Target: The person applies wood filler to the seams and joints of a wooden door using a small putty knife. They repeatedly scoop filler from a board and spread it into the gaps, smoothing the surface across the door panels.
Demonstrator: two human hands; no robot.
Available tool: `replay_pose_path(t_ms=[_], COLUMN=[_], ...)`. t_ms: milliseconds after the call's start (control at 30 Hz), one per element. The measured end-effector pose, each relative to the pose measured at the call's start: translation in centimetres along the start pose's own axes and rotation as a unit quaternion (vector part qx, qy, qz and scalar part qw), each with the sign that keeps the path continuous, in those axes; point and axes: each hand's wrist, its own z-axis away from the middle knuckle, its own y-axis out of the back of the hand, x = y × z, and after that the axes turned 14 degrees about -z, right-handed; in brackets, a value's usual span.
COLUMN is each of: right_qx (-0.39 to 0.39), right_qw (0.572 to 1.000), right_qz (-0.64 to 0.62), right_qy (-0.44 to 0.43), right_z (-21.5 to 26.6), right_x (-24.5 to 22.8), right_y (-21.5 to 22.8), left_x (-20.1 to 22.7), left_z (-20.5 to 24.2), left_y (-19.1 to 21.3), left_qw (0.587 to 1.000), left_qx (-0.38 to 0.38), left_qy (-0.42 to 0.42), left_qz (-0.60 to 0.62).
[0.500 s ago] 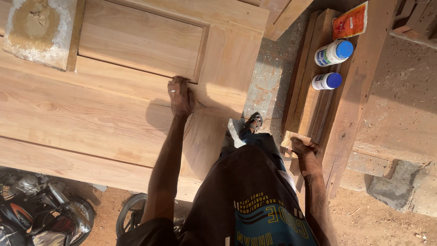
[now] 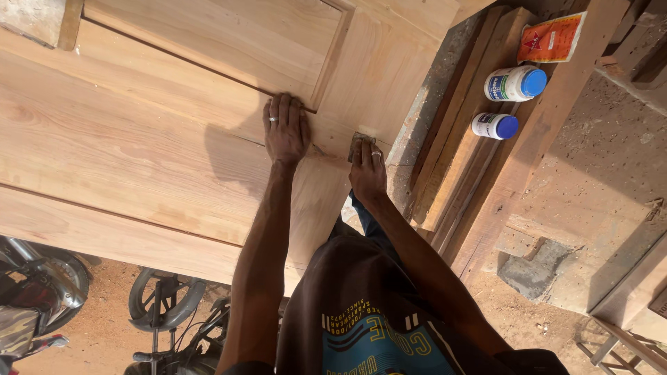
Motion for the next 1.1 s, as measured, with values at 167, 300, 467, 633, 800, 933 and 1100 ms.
replay_pose_path(t_ms=[167, 300, 467, 633, 800, 933, 1100], right_qx=[-0.065, -0.040, -0.049, -0.021, -0.021, -0.038, 0.053], right_qw=[0.986, 0.995, 0.980, 0.998, 0.991, 0.993, 0.997], right_qz=[-0.100, -0.082, -0.164, -0.056, -0.087, -0.081, -0.028], right_qy=[-0.113, -0.029, -0.098, 0.001, -0.100, -0.075, -0.040], right_z=[-1.5, -1.6, -0.9, 2.0, 1.8, 5.0, 3.8], right_x=[1.9, 2.5, 2.8, 3.1, 4.4, 3.2, 4.8], right_y=[1.0, 1.5, 3.0, 1.9, 0.7, 1.0, 1.1], left_x=[0.2, 0.2, -0.1, -0.5, -0.4, -0.5, -0.1], left_z=[-1.9, -0.3, -0.7, 0.2, -1.9, 1.1, -0.5], left_y=[0.5, 0.2, -0.4, 0.0, -0.3, 0.6, -0.2], left_qw=[1.000, 1.000, 0.999, 0.999, 0.999, 0.998, 0.999], left_qx=[0.003, -0.023, -0.037, -0.045, -0.034, -0.062, -0.046], left_qy=[-0.002, 0.005, 0.009, 0.001, -0.001, 0.005, -0.002], left_qz=[0.000, -0.005, -0.010, 0.016, 0.016, 0.023, -0.002])
